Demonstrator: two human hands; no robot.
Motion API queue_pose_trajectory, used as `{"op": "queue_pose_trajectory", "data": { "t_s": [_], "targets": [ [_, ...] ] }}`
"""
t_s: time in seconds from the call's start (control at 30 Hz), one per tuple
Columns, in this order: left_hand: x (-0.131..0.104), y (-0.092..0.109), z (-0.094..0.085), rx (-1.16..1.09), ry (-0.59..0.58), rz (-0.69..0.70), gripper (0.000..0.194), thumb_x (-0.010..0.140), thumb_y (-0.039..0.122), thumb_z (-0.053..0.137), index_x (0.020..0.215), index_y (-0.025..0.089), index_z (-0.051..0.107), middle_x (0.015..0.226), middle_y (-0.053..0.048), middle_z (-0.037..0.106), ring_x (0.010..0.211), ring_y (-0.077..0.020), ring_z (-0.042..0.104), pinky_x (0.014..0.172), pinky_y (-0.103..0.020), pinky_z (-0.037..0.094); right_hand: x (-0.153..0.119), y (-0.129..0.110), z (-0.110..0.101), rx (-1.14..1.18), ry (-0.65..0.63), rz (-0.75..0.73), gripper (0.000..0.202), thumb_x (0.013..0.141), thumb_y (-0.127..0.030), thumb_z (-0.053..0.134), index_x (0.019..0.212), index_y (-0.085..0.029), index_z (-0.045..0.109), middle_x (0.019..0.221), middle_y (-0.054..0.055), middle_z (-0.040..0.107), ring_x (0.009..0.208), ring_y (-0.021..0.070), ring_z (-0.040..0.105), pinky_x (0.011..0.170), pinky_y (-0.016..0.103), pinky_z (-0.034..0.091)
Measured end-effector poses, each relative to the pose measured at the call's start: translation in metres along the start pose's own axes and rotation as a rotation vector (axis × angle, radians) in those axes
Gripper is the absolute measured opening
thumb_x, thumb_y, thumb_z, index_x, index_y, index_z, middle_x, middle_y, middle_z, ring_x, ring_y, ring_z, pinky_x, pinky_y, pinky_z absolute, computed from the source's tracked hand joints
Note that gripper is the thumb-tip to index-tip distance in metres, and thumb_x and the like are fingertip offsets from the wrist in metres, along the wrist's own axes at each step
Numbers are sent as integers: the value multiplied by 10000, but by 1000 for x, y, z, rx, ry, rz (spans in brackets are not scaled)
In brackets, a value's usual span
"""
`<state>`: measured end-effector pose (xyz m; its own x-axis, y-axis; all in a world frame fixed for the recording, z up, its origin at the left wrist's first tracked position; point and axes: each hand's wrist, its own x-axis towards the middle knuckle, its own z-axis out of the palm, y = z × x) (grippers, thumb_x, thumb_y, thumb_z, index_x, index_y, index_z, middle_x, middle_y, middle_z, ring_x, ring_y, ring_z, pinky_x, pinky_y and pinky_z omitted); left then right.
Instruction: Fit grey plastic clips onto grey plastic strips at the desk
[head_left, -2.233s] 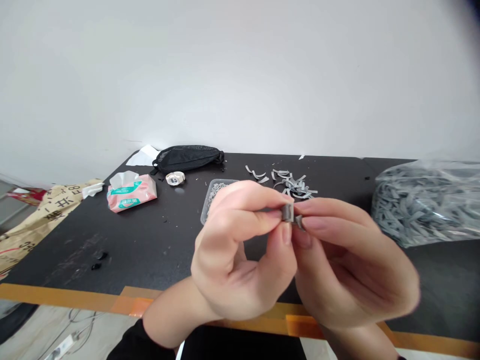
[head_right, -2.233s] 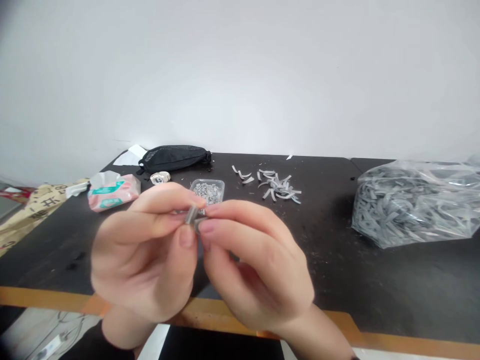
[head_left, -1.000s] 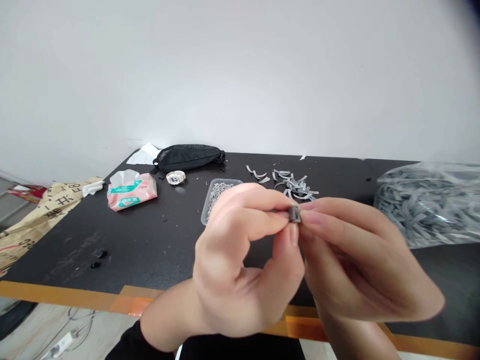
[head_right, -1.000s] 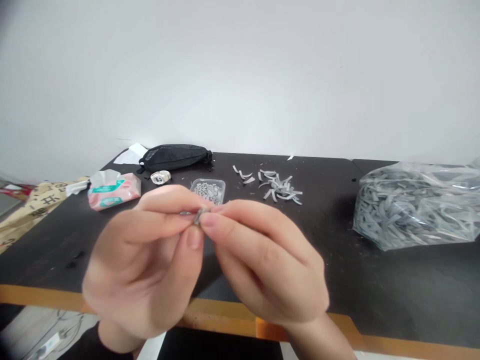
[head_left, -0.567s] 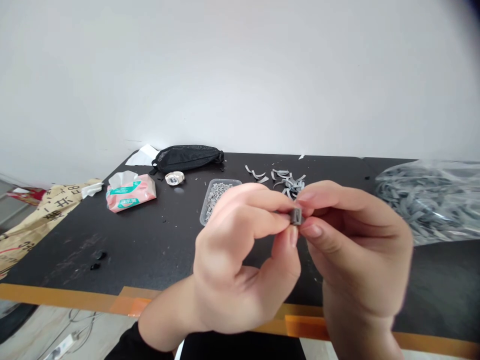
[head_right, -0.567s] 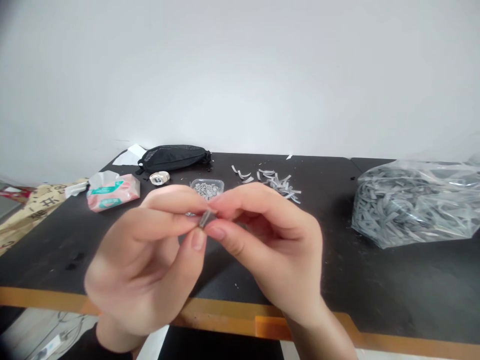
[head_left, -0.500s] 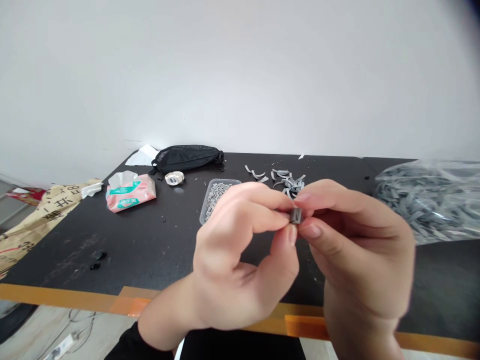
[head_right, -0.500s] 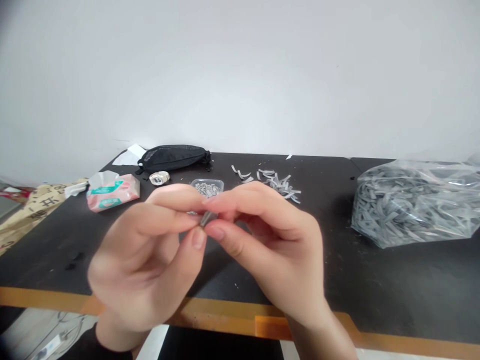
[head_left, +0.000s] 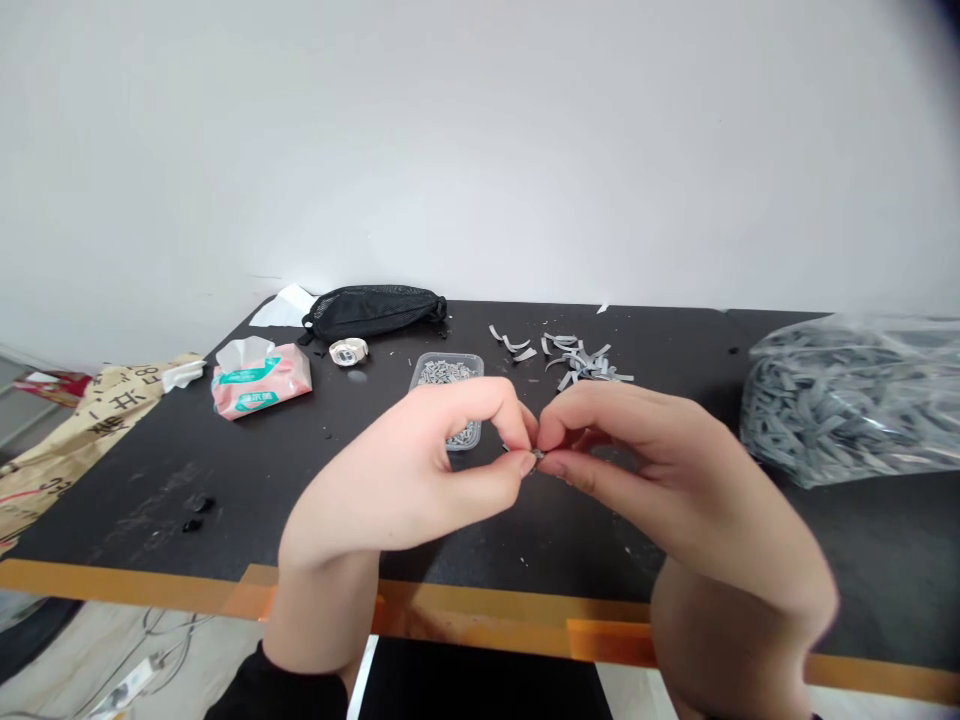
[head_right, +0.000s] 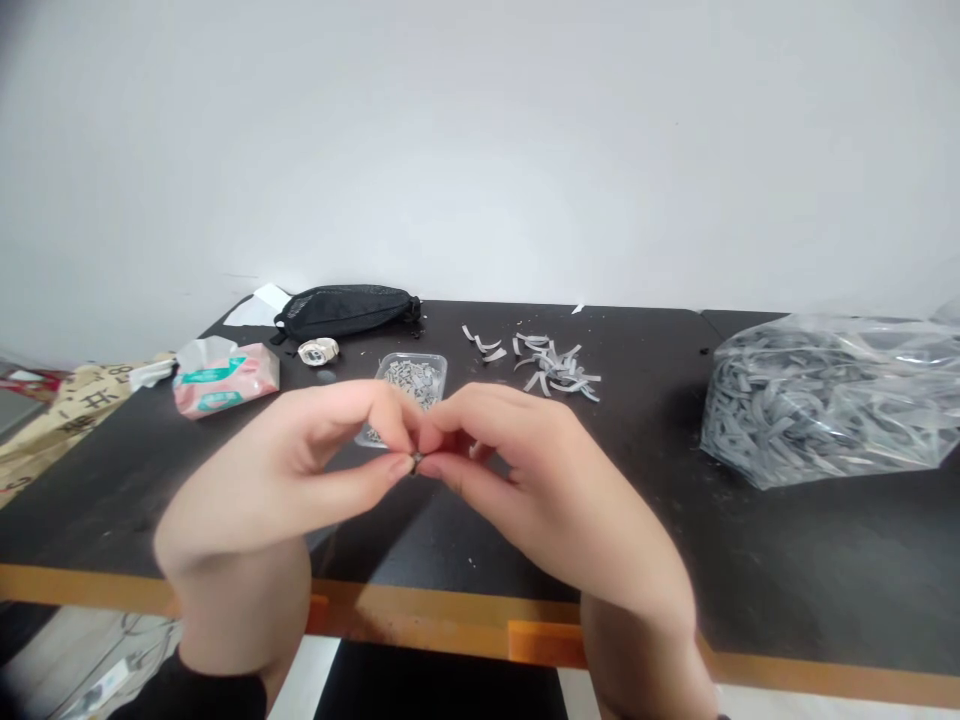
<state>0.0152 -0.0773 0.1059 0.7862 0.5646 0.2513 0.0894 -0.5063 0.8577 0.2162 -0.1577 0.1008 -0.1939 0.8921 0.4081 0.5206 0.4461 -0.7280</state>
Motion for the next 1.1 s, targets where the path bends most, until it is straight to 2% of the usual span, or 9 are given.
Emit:
{"op": "queue_pose_trajectory", "data": {
  "t_s": [0.1,0.23,0.47,0.67,0.77,0.87,1.0,1.1],
  "targets": [
    [1,0,-5,24,-94,-29,132,860,103,574,785,208,598,845,27,698,775,-146,628,717,-297,512,-1,0,2,-37,-29,-2,161,907,-102,690,810,-226,655,765,-40,678,673,101,599,615,223,493],
    [0,0,-8,27,-103,-25,118,854,104,566,795,202,599,857,16,707,771,-146,627,713,-291,503,0,-1,4,9,9,68,163,880,-95,715,801,-234,686,726,-45,689,647,108,603,593,229,473],
    [-1,2,-10,77,-183,-47,83,859,145,567,817,191,621,801,17,691,730,-147,613,661,-288,473,8,9,1,250,-233,119,180,894,-83,698,784,-205,625,760,-51,632,651,71,554,586,185,452],
    [-2,5,-9,59,-183,-102,71,890,175,575,828,185,608,798,22,670,708,-131,584,638,-283,455,12,19,-2,506,-311,203,175,921,-163,696,771,-187,610,722,-53,574,615,58,504,567,170,433],
    [-1,3,-8,34,-141,-58,87,897,144,573,831,188,609,854,21,699,762,-131,613,680,-284,475,9,17,-2,472,-278,195,175,953,-171,656,792,-192,591,735,-52,551,644,63,494,592,170,429],
    [1,-1,-4,12,-70,-4,110,897,111,577,830,196,598,898,28,709,809,-129,633,728,-286,495,6,13,1,450,-194,194,182,987,-216,637,813,-197,585,748,-49,538,680,70,494,628,174,433],
    [2,0,4,-38,74,66,142,901,86,573,821,204,575,879,30,691,825,-135,646,777,-301,514,6,12,10,610,-87,201,211,1013,-278,629,825,-199,575,791,-43,547,695,63,521,661,171,469],
    [-1,5,11,26,181,86,163,899,72,567,812,210,563,849,46,676,812,-129,638,780,-296,508,8,16,16,746,-45,181,198,1006,-289,649,841,-198,590,817,-40,563,690,59,562,669,178,500]
  ]
}}
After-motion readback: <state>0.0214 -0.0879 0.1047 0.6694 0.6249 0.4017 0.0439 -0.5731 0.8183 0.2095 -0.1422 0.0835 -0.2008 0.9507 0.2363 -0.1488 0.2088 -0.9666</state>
